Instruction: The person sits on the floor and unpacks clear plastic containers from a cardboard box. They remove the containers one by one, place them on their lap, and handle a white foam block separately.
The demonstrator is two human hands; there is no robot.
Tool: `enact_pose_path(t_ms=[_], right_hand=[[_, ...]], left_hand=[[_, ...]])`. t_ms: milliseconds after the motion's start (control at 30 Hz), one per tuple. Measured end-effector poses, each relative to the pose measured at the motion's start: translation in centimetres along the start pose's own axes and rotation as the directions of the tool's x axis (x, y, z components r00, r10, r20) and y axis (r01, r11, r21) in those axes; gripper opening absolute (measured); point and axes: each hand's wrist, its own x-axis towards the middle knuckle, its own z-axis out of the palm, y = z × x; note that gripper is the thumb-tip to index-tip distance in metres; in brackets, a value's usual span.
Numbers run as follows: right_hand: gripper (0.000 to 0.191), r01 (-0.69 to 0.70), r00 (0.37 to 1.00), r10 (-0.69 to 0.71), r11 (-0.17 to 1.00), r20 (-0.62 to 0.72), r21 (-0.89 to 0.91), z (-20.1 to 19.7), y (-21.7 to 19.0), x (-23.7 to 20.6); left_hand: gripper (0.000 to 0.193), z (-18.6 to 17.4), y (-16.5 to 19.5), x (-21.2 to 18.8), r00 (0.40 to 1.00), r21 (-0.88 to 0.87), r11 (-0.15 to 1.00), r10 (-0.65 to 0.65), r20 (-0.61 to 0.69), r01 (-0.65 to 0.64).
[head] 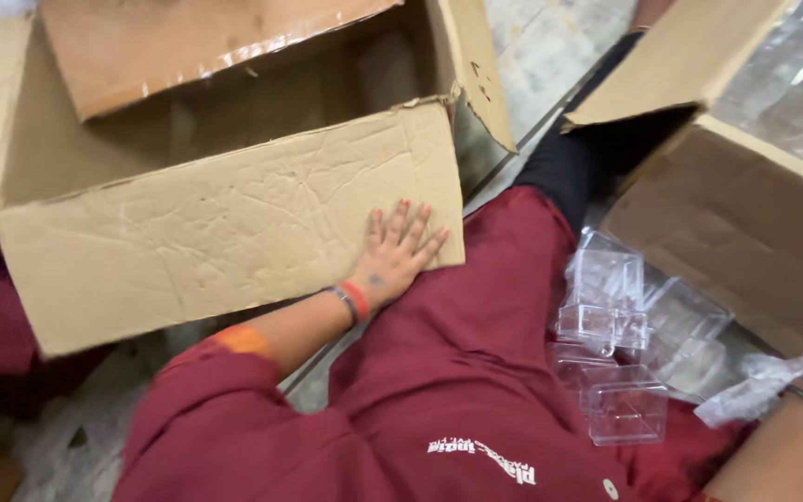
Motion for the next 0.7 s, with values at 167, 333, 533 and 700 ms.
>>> enact_pose_path(t_ms=[167, 333, 533, 700], right_hand=[[0.043, -0.011, 1.0, 0.011, 1.0, 0.004, 0.0, 0.1, 0.2, 0.0], [0.038, 0.078, 0.997, -0.077, 0.995, -0.029, 0.061, 0.3, 0.4, -0.4], [0.031, 0.307, 0.951, -0.293, 0.932, -0.1, 0.192, 1.4, -1.2, -1.9], [0.031, 0.194, 0.978, -0.161, 0.934, -0.132, 0.301, 1.9, -1.3, -1.9]], left_hand=[[0.068, 10.0, -0.6, 8.1, 0.984, 0.127, 0.979, -0.147, -0.103, 0.159], [0.076, 14.1, -3.3, 14.9, 0.951, 0.411, 0.868, -0.19, -0.243, 0.278], [0.083, 16.1, -3.9, 21.4, 0.944, 0.449, 0.83, -0.298, -0.143, 0.33], [0.081, 17.4, -6.7, 29.0, 0.881, 0.35, 0.812, -0.391, -0.268, 0.467]])
